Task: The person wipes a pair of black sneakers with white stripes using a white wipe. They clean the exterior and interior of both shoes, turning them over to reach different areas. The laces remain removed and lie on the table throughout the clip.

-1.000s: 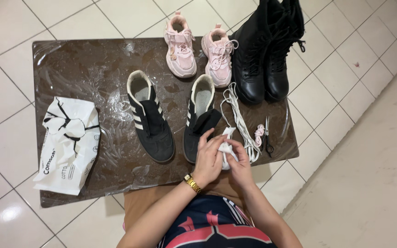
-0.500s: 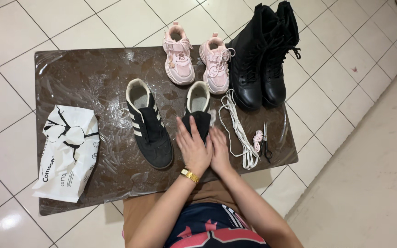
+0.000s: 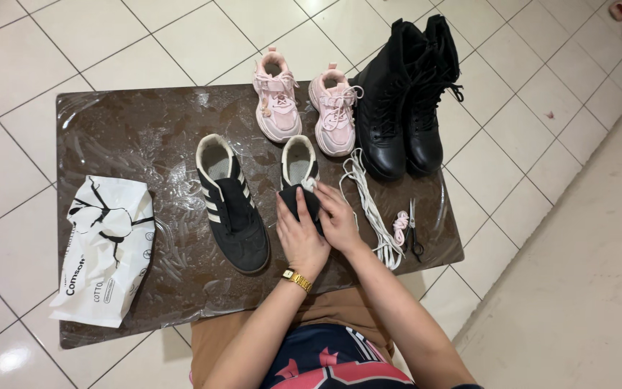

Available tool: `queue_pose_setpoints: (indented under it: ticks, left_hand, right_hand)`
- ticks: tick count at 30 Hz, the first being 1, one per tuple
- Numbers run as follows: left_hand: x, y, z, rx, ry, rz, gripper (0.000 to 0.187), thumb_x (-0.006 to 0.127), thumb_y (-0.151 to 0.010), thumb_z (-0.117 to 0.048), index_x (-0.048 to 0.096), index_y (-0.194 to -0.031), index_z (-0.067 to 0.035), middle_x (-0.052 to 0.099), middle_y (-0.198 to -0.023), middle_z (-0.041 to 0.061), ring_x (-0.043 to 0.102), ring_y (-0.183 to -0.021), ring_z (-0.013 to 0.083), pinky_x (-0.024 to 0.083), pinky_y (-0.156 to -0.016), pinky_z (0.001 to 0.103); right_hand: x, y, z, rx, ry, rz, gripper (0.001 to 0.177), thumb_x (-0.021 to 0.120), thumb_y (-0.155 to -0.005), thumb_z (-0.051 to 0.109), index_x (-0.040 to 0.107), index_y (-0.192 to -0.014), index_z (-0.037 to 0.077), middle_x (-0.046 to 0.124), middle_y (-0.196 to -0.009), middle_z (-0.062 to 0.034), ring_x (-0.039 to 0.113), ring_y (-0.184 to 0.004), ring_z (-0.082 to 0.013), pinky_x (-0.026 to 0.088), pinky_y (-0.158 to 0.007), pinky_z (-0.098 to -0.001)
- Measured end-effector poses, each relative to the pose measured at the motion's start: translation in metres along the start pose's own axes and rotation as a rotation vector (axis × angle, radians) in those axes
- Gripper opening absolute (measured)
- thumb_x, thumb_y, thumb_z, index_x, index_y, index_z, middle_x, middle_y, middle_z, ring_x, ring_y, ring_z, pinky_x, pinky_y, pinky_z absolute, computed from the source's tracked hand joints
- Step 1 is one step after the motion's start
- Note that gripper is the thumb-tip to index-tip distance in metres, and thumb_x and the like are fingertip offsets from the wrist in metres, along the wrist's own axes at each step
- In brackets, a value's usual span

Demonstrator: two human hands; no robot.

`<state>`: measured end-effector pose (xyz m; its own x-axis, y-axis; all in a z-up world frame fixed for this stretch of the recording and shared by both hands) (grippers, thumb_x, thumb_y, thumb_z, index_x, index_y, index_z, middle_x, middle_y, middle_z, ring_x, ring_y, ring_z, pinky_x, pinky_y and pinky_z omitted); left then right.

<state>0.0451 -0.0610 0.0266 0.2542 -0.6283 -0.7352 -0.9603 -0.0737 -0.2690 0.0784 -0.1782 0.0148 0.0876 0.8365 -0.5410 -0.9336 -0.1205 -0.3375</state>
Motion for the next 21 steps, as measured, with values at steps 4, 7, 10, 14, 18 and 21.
queue_pose_setpoints:
  ticks: [4,7,10,14,18,21]
  left_hand:
    - [0.001,0.001,0.001,-0.005,0.022,0.056,0.116,0.085,-0.066,-0.02,0.019,-0.162,-0.014,0.026,-0.157,0.036,0.036,-0.142,0.0506,0.035,-0.114,0.056]
    - [-0.002,0.0,0.002,-0.008,0.062,0.082,0.119,0.089,-0.062,-0.024,0.021,-0.159,-0.015,0.029,-0.152,0.036,0.038,-0.138,0.051,0.036,-0.111,0.057]
    - [-0.004,-0.002,0.0,-0.006,0.067,0.091,0.118,0.089,-0.062,-0.023,0.022,-0.159,-0.018,0.031,-0.151,0.035,0.04,-0.136,0.0503,0.037,-0.11,0.056]
    - [-0.005,0.001,0.003,0.036,0.069,0.087,0.116,0.089,-0.063,-0.023,0.024,-0.159,-0.019,0.033,-0.15,0.034,0.041,-0.136,0.0502,0.037,-0.11,0.057]
    - [-0.004,0.004,0.005,0.023,0.066,0.116,0.115,0.089,-0.062,-0.023,0.025,-0.158,-0.02,0.034,-0.149,0.034,0.042,-0.134,0.0496,0.036,-0.11,0.058]
    - [-0.005,-0.001,0.006,0.092,0.038,0.113,0.114,0.086,-0.065,-0.018,0.024,-0.161,-0.02,0.037,-0.148,0.033,0.043,-0.136,0.0489,0.037,-0.112,0.058]
  right_hand:
    - [0.01,-0.014,-0.015,0.056,0.055,-0.13,0.057,0.051,-0.081,-0.014,0.062,-0.136,-0.001,0.056,-0.15,-0.0208,0.053,-0.14,-0.0383,0.043,-0.115,-0.0416]
    - [0.021,-0.042,-0.046,0.107,0.083,-0.2,0.048,0.058,-0.084,-0.009,0.065,-0.131,0.0,0.056,-0.148,-0.0199,0.056,-0.137,-0.0377,0.046,-0.112,-0.0404]
    - [0.021,-0.065,-0.074,0.2,0.138,-0.182,0.054,0.052,-0.078,-0.012,0.068,-0.128,0.002,0.058,-0.148,-0.0195,0.058,-0.136,-0.0376,0.049,-0.111,-0.039]
    - [0.012,-0.053,-0.079,0.202,0.059,-0.107,0.047,0.057,-0.088,-0.007,0.063,-0.135,0.0,0.057,-0.148,-0.0198,0.055,-0.138,-0.0382,0.046,-0.113,-0.0408]
    - [0.001,-0.004,-0.043,0.238,-0.02,-0.028,0.055,0.055,-0.081,-0.006,0.06,-0.136,-0.001,0.052,-0.151,-0.0202,0.051,-0.14,-0.0382,0.044,-0.113,-0.0405]
    - [-0.005,0.028,-0.02,0.307,0.071,0.023,0.052,0.063,-0.082,-0.001,0.059,-0.134,-0.003,0.052,-0.147,-0.0212,0.052,-0.136,-0.0399,0.045,-0.109,-0.0408]
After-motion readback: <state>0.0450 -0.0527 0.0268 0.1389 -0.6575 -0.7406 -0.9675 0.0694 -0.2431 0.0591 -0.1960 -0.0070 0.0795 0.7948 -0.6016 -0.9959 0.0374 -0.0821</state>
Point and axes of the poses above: each hand's wrist, its own y-axis away from the middle knuckle, its own x-axis out of the palm, z = x × y, the point moved 1 cm from there along -y, towards the middle knuckle
